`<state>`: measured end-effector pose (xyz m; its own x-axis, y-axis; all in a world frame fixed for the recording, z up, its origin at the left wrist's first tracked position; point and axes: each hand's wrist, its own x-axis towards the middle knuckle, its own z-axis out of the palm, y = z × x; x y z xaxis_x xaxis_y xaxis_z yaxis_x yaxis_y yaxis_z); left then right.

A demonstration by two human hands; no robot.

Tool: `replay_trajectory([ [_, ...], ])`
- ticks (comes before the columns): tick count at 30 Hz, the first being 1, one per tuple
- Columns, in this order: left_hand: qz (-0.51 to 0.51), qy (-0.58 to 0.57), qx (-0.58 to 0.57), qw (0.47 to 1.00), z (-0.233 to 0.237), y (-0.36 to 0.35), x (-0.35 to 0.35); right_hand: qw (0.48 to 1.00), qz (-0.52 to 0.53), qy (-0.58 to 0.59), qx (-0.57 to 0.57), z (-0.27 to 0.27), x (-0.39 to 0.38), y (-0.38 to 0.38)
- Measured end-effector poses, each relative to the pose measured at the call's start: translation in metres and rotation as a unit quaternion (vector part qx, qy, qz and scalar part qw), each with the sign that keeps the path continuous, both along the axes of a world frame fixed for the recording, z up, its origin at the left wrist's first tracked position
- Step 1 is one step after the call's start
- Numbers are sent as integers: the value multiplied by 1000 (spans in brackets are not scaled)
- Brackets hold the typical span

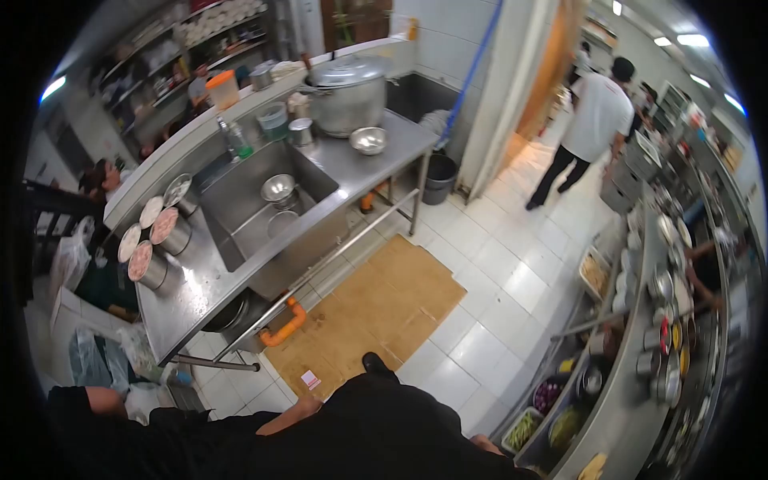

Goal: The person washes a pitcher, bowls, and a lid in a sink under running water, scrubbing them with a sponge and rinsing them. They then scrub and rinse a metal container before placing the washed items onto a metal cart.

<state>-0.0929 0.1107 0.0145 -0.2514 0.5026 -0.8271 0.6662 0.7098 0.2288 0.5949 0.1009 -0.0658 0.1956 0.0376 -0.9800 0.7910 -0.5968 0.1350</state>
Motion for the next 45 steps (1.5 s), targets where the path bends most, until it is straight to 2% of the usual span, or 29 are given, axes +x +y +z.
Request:
replay_trajectory([
  [1, 57, -58, -34, 996, 13, 25, -8, 1000, 21, -1, 1, 5, -13, 30],
  [3, 107, -38, 92, 989, -7, 68, -33, 997, 81, 6, 17, 24, -52, 104],
  [5, 73, -30, 136, 988, -28, 123, -72, 981, 177, 25, 72, 24, -99, 195],
  [7, 130, -50, 181, 974, -5, 164, -86, 950, 240, 26, 196, 102, -187, 296],
  [8, 149, -52, 223, 962, 27, 185, -91, 854, 368, 64, 362, 118, -225, 337],
  [10, 177, -49, 264, 947, 76, 210, -97, 794, 307, 99, 515, 147, -305, 418],
  [12, 194, -81, 385, 899, 95, 227, -104, 733, 320, 148, 581, 213, -400, 493],
  [13, 203, -76, 384, 898, 106, 231, -106, 691, 325, 173, 622, 241, -445, 524],
  [14, 202, -59, 425, 880, 117, 234, -107, 623, 334, 208, 675, 261, -486, 557],
  [16, 209, -34, 462, 861, 156, 238, -107, 540, 350, 241, 726, 283, -561, 618],
  [18, 343, 43, 459, 818, 212, 246, -110, 511, 379, 268, 723, 288, -629, 681],
  [20, 358, 217, 460, 783, 224, 243, -129, 499, 388, 262, 729, 266, -687, 738],
  [22, 386, 380, 448, 711, 165, 220, -174, 489, 411, 160, 752, 239, -739, 780],
  [23, 410, 419, 424, 690, 162, 219, -195, 487, 415, 167, 750, 231, -770, 794],
  [24, 434, 455, 398, 668, 158, 219, -215, 516, 372, 82, 767, 223, -800, 806],
  [25, 418, 495, 317, 693, 147, 208, -239, 541, 323, -4, 776, 215, -832, 818],
  [26, 410, 512, 272, 704, 147, 209, -262, 528, 309, -31, 790, 200, -868, 838],
  [27, 402, 528, 227, 713, 146, 211, -285, 533, 379, 59, 754, 217, -898, 853],
  [28, 448, 487, 86, 745, 162, 219, -309, 534, 443, 146, 706, 239, -922, 861],
  [29, 482, 434, -57, 759, 169, 227, -327, 537, 447, 147, 700, 241, -934, 864],
  [31, 517, 425, -75, 739, 162, 240, -356, 467, 409, 405, 671, 249, -962, 871],
  [32, 554, 416, -87, 715, 157, 248, -370, 484, 340, 345, 729, 252, -965, 867],
  [34, 522, 399, -101, 747, 176, 295, -385, 483, 385, 270, 739, 239, -971, 853],
  [35, 488, 385, -75, 779, 187, 332, -395, 479, 419, 192, 747, 231, -974, 844],
  [36, 454, 370, -48, 809, 199, 370, -404, 446, 456, 323, 699, 230, -983, 841],
  [38, 385, 362, 217, 821, 187, 434, -413, 447, 422, 404, 678, 242, -1019, 831],
  [40, 331, 232, 375, 834, 190, 495, -422, 438, 363, 485, 664, 277, -1067, 829],
  [41, 305, 139, 426, 840, 204, 521, -423, 433, 345, 488, 674, 296, -1093, 833],
  [45, 255, 191, 473, 821, 229, 579, -451, 506, 288, 456, 673, 344, -1154, 857],
])
